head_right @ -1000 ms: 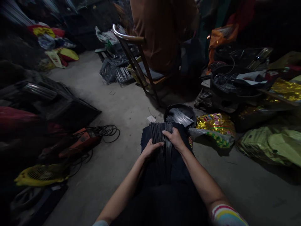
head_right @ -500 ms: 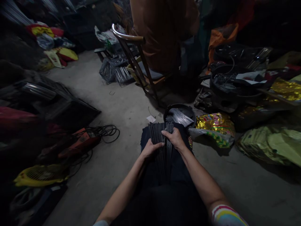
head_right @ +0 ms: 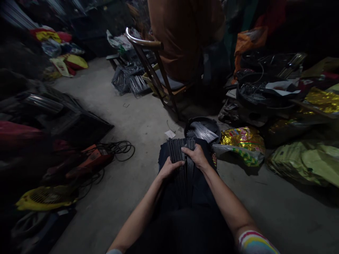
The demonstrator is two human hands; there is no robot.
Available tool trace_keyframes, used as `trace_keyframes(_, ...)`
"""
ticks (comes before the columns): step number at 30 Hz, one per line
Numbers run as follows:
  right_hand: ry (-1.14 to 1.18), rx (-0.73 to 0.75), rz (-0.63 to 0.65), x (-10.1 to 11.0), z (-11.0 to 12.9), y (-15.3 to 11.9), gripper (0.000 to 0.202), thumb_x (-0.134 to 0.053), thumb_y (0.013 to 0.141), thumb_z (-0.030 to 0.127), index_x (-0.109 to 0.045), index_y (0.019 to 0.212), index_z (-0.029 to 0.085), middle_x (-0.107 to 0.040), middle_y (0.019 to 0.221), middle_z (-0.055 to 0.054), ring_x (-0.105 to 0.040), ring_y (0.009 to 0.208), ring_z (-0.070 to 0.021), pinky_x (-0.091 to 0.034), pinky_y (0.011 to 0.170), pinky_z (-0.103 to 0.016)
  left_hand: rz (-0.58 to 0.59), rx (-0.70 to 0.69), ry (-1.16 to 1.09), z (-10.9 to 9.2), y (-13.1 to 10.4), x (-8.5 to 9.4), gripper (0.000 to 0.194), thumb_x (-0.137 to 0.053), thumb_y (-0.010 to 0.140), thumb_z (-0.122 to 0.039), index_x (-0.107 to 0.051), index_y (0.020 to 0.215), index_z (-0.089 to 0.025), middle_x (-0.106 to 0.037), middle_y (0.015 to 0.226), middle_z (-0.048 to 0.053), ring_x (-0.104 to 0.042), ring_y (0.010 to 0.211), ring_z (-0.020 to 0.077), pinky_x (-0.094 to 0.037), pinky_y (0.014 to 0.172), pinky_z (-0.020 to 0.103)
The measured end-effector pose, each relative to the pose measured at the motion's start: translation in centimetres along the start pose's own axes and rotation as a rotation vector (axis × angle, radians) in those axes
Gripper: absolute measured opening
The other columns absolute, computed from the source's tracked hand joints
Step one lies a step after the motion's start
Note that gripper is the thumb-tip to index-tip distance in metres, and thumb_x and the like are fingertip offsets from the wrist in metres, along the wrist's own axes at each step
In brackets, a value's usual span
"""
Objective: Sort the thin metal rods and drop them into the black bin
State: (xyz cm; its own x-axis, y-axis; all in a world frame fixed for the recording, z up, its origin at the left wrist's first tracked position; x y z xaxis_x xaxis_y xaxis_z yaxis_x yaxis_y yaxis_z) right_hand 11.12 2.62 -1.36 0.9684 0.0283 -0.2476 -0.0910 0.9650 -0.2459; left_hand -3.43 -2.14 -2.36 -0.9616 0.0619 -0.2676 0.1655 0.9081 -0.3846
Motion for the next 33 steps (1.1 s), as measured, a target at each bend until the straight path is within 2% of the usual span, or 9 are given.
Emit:
trace_keyframes(5, 0.056, -0.026, 0.031, 0.3, 0.0, -0.3, 0.031, -0.080, 0.065, 0.039, -0.067, 0.084, 0.018, -0.068, 0.079, -0.001, -0.061, 0.070, -0.0161, -0.048, 0.069, -0.028, 0.026, 0.000, -0.040, 0.3, 0.1, 0.0, 0.050, -0.083, 0.063, -0.030, -0.068, 0.107, -0.010, -0.073, 0.099, 0.010, -0.067, 0.085, 0.0228, -0.051, 0.081, 0.034)
trace_keyframes(11, -0.014, 0.012, -0.017, 0.5, -0.1, -0.3, 0.033, -0.081, 0.064, 0.040, -0.066, 0.084, 0.019, -0.067, 0.077, 0.000, -0.060, 0.068, -0.0160, -0.048, 0.069, -0.028, -0.002, -0.027, 0.045, 0.3, 0.4, -0.3, 0.058, -0.087, 0.059, -0.034, -0.068, 0.108, -0.010, -0.072, 0.105, 0.012, -0.067, 0.096, 0.0267, -0.050, 0.089, 0.037)
trace_keyframes(14, -0.057, 0.025, -0.032, 0.5, -0.2, 0.0, 0.033, -0.082, 0.062, 0.040, -0.066, 0.079, 0.018, -0.067, 0.074, 0.000, -0.060, 0.067, -0.0164, -0.048, 0.067, -0.028, -0.021, -0.033, 0.048, 0.1, 0.3, -0.5, 0.058, -0.087, 0.058, -0.036, -0.069, 0.106, -0.009, -0.073, 0.103, 0.012, -0.067, 0.094, 0.0266, -0.050, 0.087, 0.037)
trace_keyframes(18, -0.013, 0.010, 0.006, 0.5, -0.3, 0.0, 0.033, -0.079, 0.066, 0.042, -0.069, 0.087, 0.017, -0.070, 0.083, -0.003, -0.061, 0.072, -0.0174, -0.049, 0.071, -0.030, -0.017, 0.013, -0.008, 0.2, 0.1, -0.5, 0.052, -0.084, 0.061, -0.036, -0.070, 0.104, -0.010, -0.074, 0.096, 0.010, -0.068, 0.085, 0.0238, -0.052, 0.079, 0.033)
trace_keyframes(22, -0.033, 0.022, -0.015, 0.6, -0.1, -0.2, 0.031, -0.078, 0.067, 0.043, -0.066, 0.079, 0.017, -0.065, 0.072, -0.001, -0.057, 0.063, -0.0147, -0.047, 0.064, -0.028, -0.021, 0.041, -0.009, 0.8, 0.2, -0.1, 0.042, -0.081, 0.062, -0.034, -0.071, 0.095, -0.010, -0.072, 0.082, 0.007, -0.065, 0.071, 0.0199, -0.050, 0.069, 0.029)
trace_keyframes(28, -0.083, 0.025, -0.045, 0.3, -0.3, 0.0, 0.036, -0.081, 0.062, 0.043, -0.065, 0.082, 0.018, -0.067, 0.077, -0.002, -0.061, 0.069, -0.0177, -0.048, 0.068, -0.030, 0.011, 0.031, -0.032, 1.2, 0.4, 0.0, 0.045, -0.083, 0.063, -0.034, -0.070, 0.099, -0.010, -0.073, 0.089, 0.008, -0.066, 0.078, 0.0214, -0.051, 0.075, 0.031)
trace_keyframes(33, -0.037, 0.012, 0.003, 0.4, -0.2, 0.0, 0.030, -0.077, 0.068, 0.040, -0.067, 0.084, 0.018, -0.068, 0.080, -0.002, -0.061, 0.070, -0.0176, -0.049, 0.068, -0.029, 0.013, 0.026, -0.066, 0.7, 0.2, -0.4, 0.053, -0.085, 0.061, -0.037, -0.070, 0.103, -0.009, -0.073, 0.096, 0.011, -0.067, 0.084, 0.0237, -0.051, 0.082, 0.035)
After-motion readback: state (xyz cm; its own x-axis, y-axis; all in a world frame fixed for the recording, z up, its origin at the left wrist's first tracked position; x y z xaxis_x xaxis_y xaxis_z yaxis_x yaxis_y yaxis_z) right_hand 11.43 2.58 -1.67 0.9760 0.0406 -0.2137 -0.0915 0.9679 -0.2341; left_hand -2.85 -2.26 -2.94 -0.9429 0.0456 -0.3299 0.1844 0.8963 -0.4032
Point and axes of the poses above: each hand's wrist, its own y-axis towards the middle knuckle, its own x-axis out of the back of the hand, z = x × y, the point moved 3 cm from there along y, towards the middle knuckle
